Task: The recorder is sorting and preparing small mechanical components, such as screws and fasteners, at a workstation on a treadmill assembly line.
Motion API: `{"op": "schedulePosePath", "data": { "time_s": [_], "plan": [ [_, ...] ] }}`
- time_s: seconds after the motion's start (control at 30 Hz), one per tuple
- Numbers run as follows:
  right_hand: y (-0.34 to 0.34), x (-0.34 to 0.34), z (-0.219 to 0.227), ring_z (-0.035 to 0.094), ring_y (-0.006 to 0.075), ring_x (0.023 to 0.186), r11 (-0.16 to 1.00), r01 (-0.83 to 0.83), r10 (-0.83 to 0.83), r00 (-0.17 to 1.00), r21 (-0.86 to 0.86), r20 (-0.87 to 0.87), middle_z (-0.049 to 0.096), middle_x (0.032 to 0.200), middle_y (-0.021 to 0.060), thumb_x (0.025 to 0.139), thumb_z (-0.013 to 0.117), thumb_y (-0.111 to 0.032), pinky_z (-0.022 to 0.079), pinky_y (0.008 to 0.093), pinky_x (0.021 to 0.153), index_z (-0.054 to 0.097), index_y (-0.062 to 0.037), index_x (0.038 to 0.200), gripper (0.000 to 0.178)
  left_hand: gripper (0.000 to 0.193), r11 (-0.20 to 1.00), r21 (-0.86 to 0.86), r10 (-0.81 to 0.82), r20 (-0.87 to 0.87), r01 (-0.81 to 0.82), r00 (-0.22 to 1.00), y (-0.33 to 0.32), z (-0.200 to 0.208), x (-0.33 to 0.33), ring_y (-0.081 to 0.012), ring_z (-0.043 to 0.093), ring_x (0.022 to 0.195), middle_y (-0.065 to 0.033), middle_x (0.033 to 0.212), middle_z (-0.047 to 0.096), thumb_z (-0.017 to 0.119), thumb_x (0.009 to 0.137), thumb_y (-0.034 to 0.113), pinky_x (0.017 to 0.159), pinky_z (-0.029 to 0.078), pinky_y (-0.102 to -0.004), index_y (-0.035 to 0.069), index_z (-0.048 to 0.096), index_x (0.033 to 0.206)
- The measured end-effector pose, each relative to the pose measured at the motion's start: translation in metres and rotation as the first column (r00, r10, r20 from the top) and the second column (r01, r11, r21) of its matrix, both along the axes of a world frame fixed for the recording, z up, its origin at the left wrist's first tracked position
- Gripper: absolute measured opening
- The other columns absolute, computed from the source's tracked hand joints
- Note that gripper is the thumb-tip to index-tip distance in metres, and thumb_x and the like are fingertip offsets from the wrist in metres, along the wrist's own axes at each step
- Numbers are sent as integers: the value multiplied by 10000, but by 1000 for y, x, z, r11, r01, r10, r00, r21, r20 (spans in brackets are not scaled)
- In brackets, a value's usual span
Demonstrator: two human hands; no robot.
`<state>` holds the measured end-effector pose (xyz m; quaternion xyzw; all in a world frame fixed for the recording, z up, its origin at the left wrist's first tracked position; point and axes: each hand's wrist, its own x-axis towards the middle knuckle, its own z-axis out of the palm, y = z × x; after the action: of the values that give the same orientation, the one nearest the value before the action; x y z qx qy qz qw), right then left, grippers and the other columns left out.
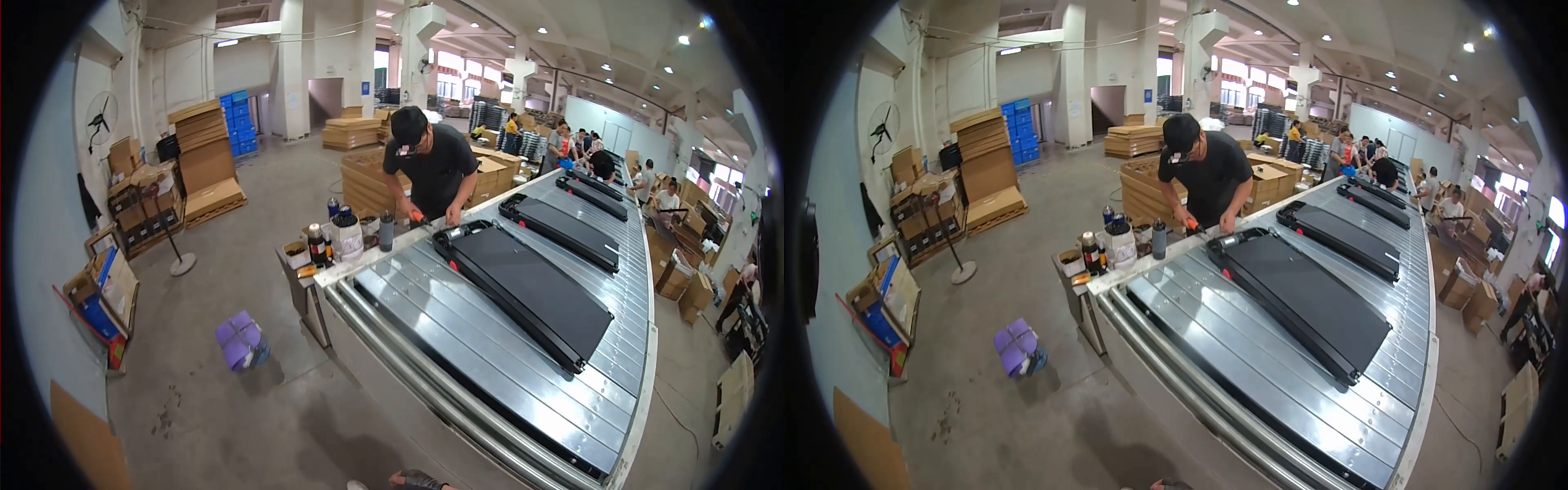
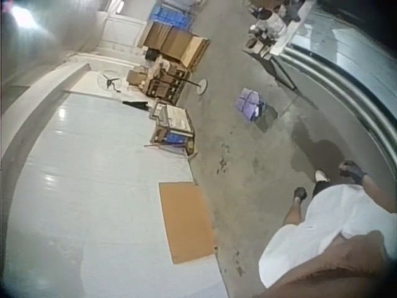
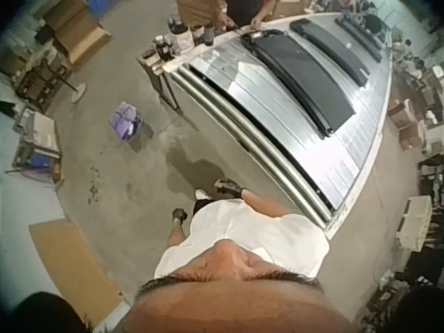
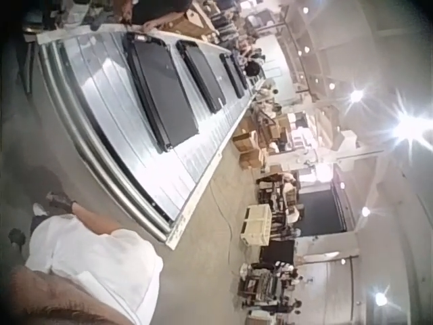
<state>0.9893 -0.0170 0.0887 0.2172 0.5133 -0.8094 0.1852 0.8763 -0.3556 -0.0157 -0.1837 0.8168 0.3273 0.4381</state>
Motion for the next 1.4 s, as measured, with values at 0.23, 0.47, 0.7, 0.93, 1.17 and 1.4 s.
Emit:
{"op": "schedulePosePath", "data": {
  "time_s": [0.23, 0.47, 0.7, 0.93, 1.17, 1.4],
  "plan": [
    [12, -156, 14, 595, 176, 809, 913, 392, -373, 914, 113, -158, 637, 837, 35, 904, 593, -316, 484, 342, 748, 660, -100, 889, 227, 119, 793, -115, -572, -479, 598, 666, 23, -62, -341, -218, 659, 819, -79, 896, 678, 583, 892, 110, 710, 546, -365, 65, 616, 996],
    [72, -270, -56, 620, 256, 914, 845, 320, -263, 946, 429, -188, 668, 935, 80, 929, 498, -303, 485, 377, 775, 654, -114, 964, 248, 53, 908, 417, 88, -295, 46, 951, 172, -25, -443, -155, 602, 671, -34, 742, 633, 562, 886, 87, 597, 522, -330, 62, 602, 863],
    [166, -432, -24, 631, 134, 955, 962, 272, -270, 952, -3, -141, 689, 992, 47, 906, 654, -306, 479, 271, 841, 655, -42, 1076, 314, 74, 949, 215, -128, -400, 229, 907, 198, 13, -530, -161, 582, 676, -37, 741, 622, 554, 891, 108, 603, 502, -328, 67, 598, 847],
    [206, -502, -43, 619, 141, 979, 968, 248, -239, 956, 33, -169, 676, 1026, 59, 943, 594, -319, 476, 278, 907, 650, -16, 1075, 335, 98, 879, 51, -421, -387, 475, 820, 227, 3, -584, -167, 561, 680, -40, 741, 612, 545, 895, 128, 610, 482, -327, 73, 593, 830],
    [198, -534, -7, 619, 142, 974, 905, 418, -419, 908, 79, -10, 677, 1028, 59, 947, 584, -345, 475, 276, 904, 646, -22, 1089, 358, 123, 665, -35, -708, -346, 746, 615, 248, -36, -647, -172, 540, 685, -43, 740, 602, 537, 900, 149, 616, 462, -326, 78, 589, 814],
    [209, -544, -13, 619, 145, 963, 833, 526, -545, 833, 171, 95, 680, 1026, 58, 951, 573, -380, 477, 279, 898, 638, -30, 1112, 391, 148, 384, -70, -884, -316, 921, 344, 275, -67, -672, -178, 520, 690, -46, 739, 591, 529, 904, 169, 622, 442, -325, 84, 584, 797]
  ]
}}
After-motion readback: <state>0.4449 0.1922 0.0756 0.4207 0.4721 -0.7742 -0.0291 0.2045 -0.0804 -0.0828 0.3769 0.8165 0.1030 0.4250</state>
